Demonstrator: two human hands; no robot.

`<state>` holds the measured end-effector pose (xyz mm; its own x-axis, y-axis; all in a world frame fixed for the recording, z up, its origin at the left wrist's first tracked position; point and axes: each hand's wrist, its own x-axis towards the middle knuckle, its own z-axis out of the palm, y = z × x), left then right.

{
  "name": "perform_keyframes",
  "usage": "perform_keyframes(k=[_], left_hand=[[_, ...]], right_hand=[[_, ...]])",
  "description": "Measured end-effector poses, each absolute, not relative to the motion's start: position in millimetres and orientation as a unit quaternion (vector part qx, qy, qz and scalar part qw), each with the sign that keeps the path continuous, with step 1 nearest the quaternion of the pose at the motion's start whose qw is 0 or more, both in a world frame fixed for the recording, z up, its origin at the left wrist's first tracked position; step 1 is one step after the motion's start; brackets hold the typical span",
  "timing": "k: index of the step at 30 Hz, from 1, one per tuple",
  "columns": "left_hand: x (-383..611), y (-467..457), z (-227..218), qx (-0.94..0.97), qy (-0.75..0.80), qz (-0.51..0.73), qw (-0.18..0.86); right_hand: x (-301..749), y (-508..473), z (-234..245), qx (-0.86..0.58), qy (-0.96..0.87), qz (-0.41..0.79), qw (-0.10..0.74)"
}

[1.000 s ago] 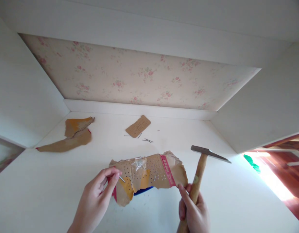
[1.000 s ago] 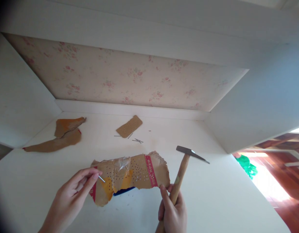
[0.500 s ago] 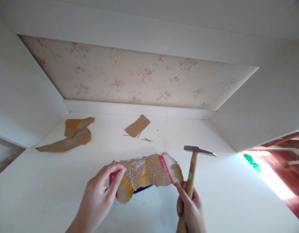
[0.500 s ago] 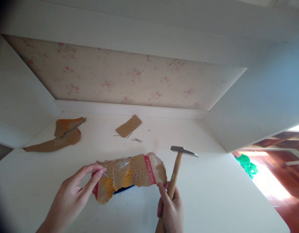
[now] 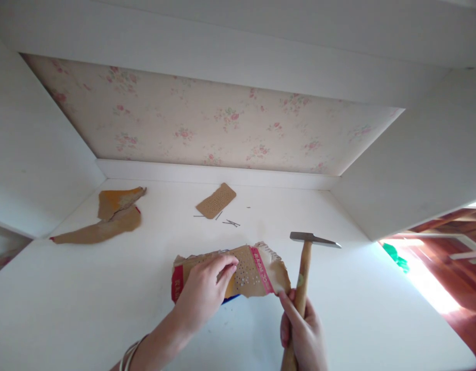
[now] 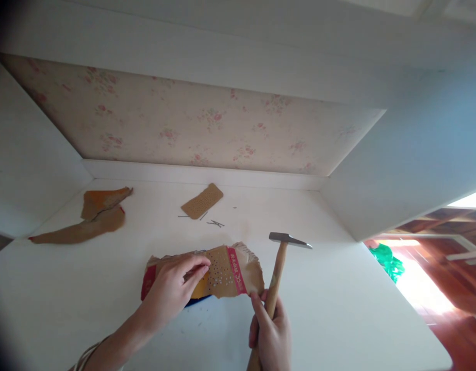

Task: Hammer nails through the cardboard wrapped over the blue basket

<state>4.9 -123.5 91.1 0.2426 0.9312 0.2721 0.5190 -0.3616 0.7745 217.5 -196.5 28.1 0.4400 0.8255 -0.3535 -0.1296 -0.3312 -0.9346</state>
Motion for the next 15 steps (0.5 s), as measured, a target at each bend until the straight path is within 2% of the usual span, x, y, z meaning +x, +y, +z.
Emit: perform_keyframes(k=[15], left_hand=[[10.9, -120.9, 80.6, 0.738, 0.474, 0.381, 0.292]], right_hand=[[218.0, -195.6, 30.7, -0.673, -0.261, 0.462, 0.515]])
